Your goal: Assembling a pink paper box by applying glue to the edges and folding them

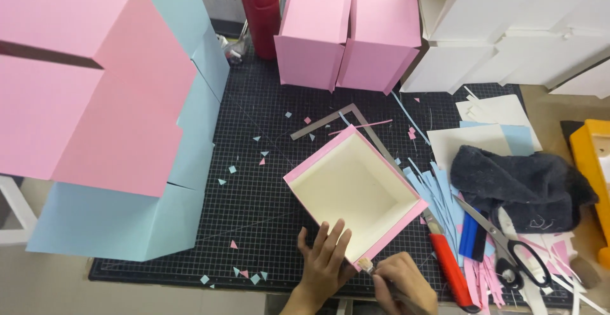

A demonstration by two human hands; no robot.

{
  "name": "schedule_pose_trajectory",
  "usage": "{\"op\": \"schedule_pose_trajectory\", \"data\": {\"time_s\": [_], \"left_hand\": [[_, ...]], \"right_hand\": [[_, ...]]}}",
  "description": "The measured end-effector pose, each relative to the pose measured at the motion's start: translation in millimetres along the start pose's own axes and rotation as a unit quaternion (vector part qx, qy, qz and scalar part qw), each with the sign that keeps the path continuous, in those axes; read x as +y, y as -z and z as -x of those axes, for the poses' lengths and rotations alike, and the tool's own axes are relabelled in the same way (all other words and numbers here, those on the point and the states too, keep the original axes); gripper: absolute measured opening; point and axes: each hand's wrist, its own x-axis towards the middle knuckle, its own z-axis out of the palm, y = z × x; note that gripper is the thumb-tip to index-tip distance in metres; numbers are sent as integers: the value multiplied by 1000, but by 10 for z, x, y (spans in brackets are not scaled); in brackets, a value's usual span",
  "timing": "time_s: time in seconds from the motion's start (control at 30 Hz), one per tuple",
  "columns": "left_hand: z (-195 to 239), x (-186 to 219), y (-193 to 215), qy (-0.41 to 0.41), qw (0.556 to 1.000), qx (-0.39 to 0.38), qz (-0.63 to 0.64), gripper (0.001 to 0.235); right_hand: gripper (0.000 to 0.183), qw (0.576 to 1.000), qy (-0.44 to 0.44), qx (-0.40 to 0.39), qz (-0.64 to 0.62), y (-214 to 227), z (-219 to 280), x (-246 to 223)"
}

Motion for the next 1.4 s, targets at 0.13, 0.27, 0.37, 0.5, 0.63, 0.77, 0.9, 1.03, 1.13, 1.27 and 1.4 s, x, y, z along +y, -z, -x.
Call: {"op": "schedule_pose_trajectory", "data": {"time_s": [0.13,0.27,0.37,0.5,0.63,0.77,0.9,1.03,1.13,1.27,1.4], "left_hand": [[-32,38,-56,4,998,40,-47,58],[32,11,-125,2,997,52,-50,51],[43,20,-146,6,998,54,-30,52],[31,28,-123,5,998,51,-33,53],[40,50,-153,19,997,50,-47,59],[46,42,-195,16,997,53,-51,56],[93,59,-198,19,997,54,-50,57],[134,6,-278,19,997,54,-53,61],[125,6,-278,15,998,45,-49,59],[157,-16,-312,13,997,33,-63,64],[168,-33,-313,7,997,38,-62,58]], "right_hand": [[7,983,141,-113,39,8,-44,212],[9,983,85,-146,73,180,-21,299],[2,993,102,-40,37,244,-189,191],[7,991,5,-119,65,323,-173,386],[5,996,60,-61,8,381,-301,467],[14,987,-11,-150,47,463,-228,879],[8,998,25,-57,25,510,-360,823],[11,998,-53,-10,-22,613,-334,961],[8,997,-26,23,65,434,-186,1247],[23,997,55,-24,43,88,-76,535],[19,990,34,-45,-133,-10,157,398]]}}
